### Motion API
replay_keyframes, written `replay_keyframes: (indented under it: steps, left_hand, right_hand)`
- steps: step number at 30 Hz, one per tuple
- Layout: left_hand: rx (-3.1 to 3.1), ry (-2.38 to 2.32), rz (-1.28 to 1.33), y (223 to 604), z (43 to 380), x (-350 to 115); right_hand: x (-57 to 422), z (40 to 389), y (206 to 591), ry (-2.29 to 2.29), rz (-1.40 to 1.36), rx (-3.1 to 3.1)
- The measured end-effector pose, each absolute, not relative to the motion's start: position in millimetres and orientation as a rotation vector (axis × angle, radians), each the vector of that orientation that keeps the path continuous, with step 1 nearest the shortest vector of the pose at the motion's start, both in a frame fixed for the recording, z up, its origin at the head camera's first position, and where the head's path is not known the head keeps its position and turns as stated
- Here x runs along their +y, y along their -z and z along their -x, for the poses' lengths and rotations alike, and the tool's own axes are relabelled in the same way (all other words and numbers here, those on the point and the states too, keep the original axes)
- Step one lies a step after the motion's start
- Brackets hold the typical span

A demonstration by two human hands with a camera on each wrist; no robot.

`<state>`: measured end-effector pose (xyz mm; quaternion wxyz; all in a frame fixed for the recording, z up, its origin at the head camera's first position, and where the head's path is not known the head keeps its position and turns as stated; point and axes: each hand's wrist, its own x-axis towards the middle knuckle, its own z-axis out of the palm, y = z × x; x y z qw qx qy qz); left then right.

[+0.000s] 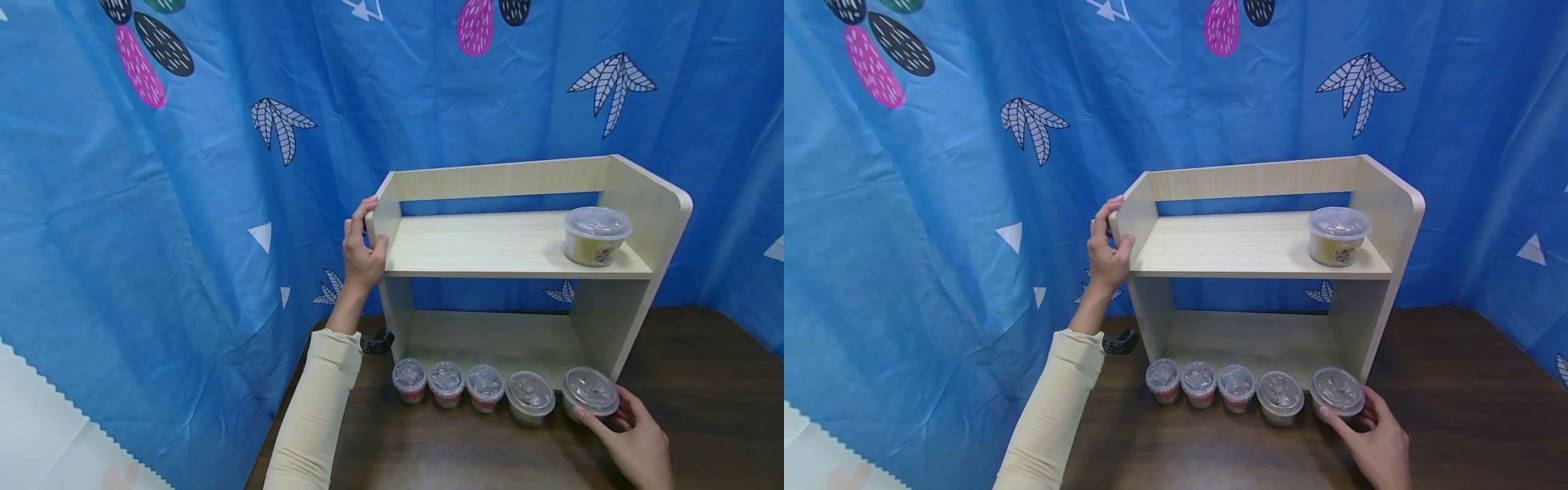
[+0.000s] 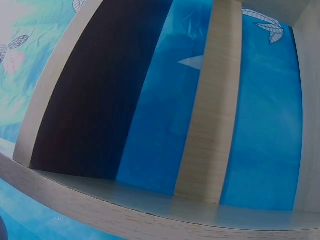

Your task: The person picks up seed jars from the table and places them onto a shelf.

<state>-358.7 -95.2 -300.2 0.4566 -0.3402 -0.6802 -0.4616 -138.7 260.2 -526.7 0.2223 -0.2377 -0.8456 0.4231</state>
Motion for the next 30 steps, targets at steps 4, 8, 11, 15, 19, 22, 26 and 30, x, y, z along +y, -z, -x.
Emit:
replay_keyframes:
  steps: [4, 8, 11, 15, 19, 22, 26, 30]
  left_hand:
    - [-1.677, 1.143, 0.842, 300, 360, -95]
    - [-1.688, 1.141, 0.835, 301, 360, -95]
    - [-1.678, 1.14, 0.837, 301, 360, -95]
    - [-1.676, 1.148, 0.833, 301, 360, -95]
    - [-1.678, 1.15, 0.833, 300, 360, -95]
    - [-1.679, 1.137, 0.83, 299, 361, -95]
    - [-1.685, 1.131, 0.815, 299, 361, -95]
    - [-1.695, 1.14, 0.811, 302, 359, -94]
  right_hand:
    - [261, 138, 522, -1.227, 0.688, -2.307]
    - [260, 138, 519, -1.262, 0.717, -2.307]
    - [259, 137, 517, -1.269, 0.705, -2.29]
    - [258, 137, 514, -1.264, 0.673, -2.279]
    - [259, 139, 510, -1.249, 0.642, -2.295]
    - [259, 142, 505, -1.236, 0.601, -2.287]
    - [257, 143, 499, -1.232, 0.548, -2.264]
    - [255, 142, 495, -1.252, 0.541, -2.254]
